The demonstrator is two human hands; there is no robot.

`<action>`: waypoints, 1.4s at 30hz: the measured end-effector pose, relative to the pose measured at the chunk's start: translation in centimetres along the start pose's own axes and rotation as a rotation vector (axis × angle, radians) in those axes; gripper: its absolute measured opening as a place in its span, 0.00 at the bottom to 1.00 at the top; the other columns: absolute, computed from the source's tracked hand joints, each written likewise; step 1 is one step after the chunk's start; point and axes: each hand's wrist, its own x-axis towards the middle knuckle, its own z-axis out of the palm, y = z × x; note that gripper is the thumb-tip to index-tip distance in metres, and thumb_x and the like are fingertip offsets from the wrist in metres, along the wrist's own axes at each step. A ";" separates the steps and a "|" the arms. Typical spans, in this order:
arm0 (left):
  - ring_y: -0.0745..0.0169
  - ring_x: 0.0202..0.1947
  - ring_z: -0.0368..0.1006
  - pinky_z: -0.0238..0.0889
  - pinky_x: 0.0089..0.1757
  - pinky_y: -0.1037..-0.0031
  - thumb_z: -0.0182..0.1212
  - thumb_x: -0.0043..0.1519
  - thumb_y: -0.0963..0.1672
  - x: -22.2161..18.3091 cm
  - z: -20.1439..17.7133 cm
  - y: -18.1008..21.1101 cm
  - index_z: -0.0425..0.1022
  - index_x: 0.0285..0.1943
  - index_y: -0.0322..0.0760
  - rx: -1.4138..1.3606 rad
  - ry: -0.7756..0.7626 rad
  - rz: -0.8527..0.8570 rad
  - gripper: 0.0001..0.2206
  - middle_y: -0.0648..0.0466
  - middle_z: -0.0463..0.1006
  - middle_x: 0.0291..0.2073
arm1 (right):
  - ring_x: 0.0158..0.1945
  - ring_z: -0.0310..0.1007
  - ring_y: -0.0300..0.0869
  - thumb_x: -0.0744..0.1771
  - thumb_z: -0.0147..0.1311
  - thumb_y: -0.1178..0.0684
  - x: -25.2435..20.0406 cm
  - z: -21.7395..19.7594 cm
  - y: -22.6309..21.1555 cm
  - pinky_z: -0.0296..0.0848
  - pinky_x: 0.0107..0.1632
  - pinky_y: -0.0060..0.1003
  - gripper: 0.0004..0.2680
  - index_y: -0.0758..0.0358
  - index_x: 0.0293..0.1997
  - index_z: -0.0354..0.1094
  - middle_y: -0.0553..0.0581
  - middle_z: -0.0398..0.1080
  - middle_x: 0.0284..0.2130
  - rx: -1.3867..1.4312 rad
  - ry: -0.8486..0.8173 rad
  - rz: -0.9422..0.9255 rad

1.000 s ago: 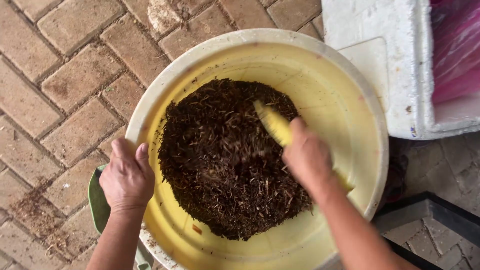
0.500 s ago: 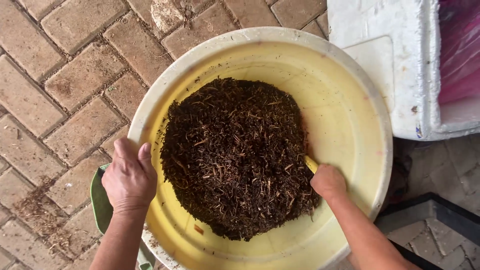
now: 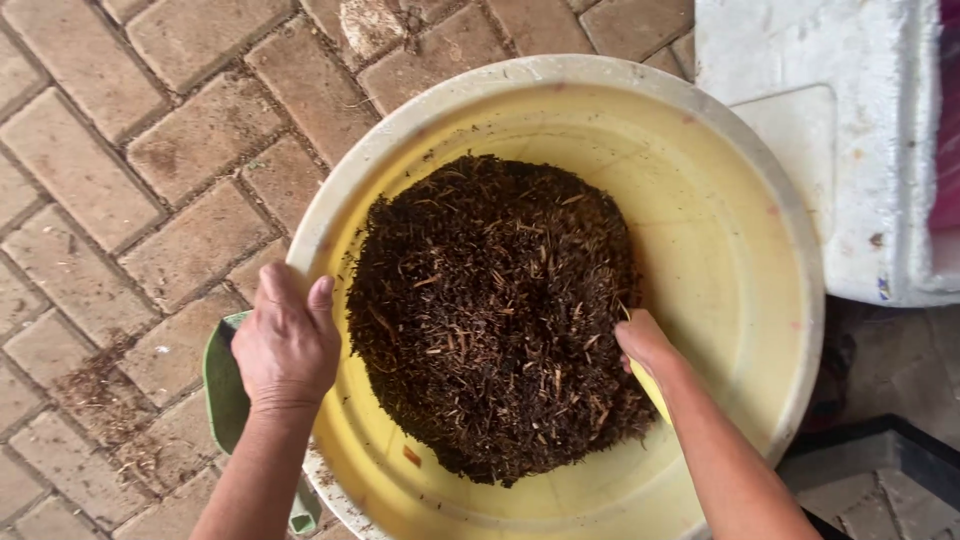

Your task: Mixing organic compost or mulch in a large yellow plastic tub using a hand scoop.

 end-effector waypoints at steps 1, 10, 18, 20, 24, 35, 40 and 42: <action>0.49 0.22 0.75 0.71 0.24 0.60 0.38 0.74 0.56 -0.1 -0.1 0.1 0.57 0.47 0.38 -0.022 0.040 0.037 0.20 0.44 0.74 0.31 | 0.21 0.61 0.43 0.71 0.37 0.63 1.5 0.8 -0.2 0.66 0.22 0.42 0.03 0.71 0.43 0.56 0.60 0.61 0.24 -0.034 -0.009 -0.011; 0.44 0.24 0.75 0.70 0.28 0.56 0.40 0.74 0.55 0.0 0.2 0.1 0.57 0.49 0.38 -0.078 0.112 0.103 0.18 0.43 0.76 0.31 | 0.26 0.61 0.43 0.73 0.30 0.59 0.7 4.0 -4.4 0.74 0.37 0.43 0.11 0.78 0.50 0.60 0.58 0.61 0.25 -0.185 0.059 -0.266; 0.42 0.26 0.76 0.71 0.30 0.55 0.41 0.74 0.56 -0.4 0.0 0.0 0.57 0.49 0.38 -0.064 0.082 0.090 0.19 0.42 0.77 0.31 | 0.20 0.74 0.45 0.68 0.44 0.66 -19.0 4.6 -9.0 0.77 0.23 0.41 0.06 0.68 0.47 0.63 0.64 0.73 0.28 -0.329 0.245 -0.548; 0.42 0.26 0.77 0.71 0.29 0.55 0.40 0.74 0.55 -0.4 0.0 0.0 0.57 0.50 0.38 -0.060 0.123 0.106 0.18 0.42 0.77 0.32 | 0.23 0.74 0.44 0.66 0.52 0.66 -20.8 5.3 -8.9 0.77 0.25 0.38 0.07 0.67 0.47 0.62 0.64 0.73 0.30 -0.435 0.388 -0.680; 0.42 0.26 0.77 0.71 0.30 0.55 0.40 0.74 0.55 -0.1 0.1 -0.1 0.57 0.51 0.37 -0.045 0.080 0.079 0.19 0.42 0.77 0.32 | 0.26 0.75 0.46 0.61 0.60 0.65 -23.0 7.3 -6.2 0.80 0.25 0.37 0.13 0.68 0.44 0.59 0.66 0.72 0.34 -0.483 0.531 -0.871; 0.43 0.25 0.76 0.70 0.29 0.56 0.41 0.76 0.55 -0.3 0.5 -0.3 0.57 0.51 0.37 -0.076 0.115 0.109 0.19 0.43 0.76 0.31 | 0.30 0.75 0.48 0.56 0.61 0.67 -26.7 11.0 0.0 0.81 0.29 0.39 0.22 0.69 0.51 0.53 0.63 0.66 0.35 -0.458 0.376 -0.879; 0.42 0.26 0.76 0.70 0.29 0.55 0.41 0.76 0.55 -0.3 0.5 -0.3 0.57 0.53 0.37 -0.077 0.154 0.146 0.18 0.43 0.76 0.31 | 0.29 0.75 0.45 0.60 0.54 0.69 -22.3 12.4 5.2 0.81 0.31 0.38 0.17 0.65 0.49 0.53 0.61 0.66 0.35 -0.639 0.276 -0.809; 0.41 0.26 0.76 0.70 0.29 0.55 0.41 0.76 0.54 -0.3 0.3 -0.4 0.57 0.53 0.37 -0.078 0.165 0.148 0.18 0.43 0.76 0.31 | 0.29 0.74 0.44 0.61 0.52 0.70 -20.6 11.9 5.9 0.81 0.30 0.36 0.15 0.63 0.48 0.54 0.59 0.66 0.35 -0.671 0.253 -0.786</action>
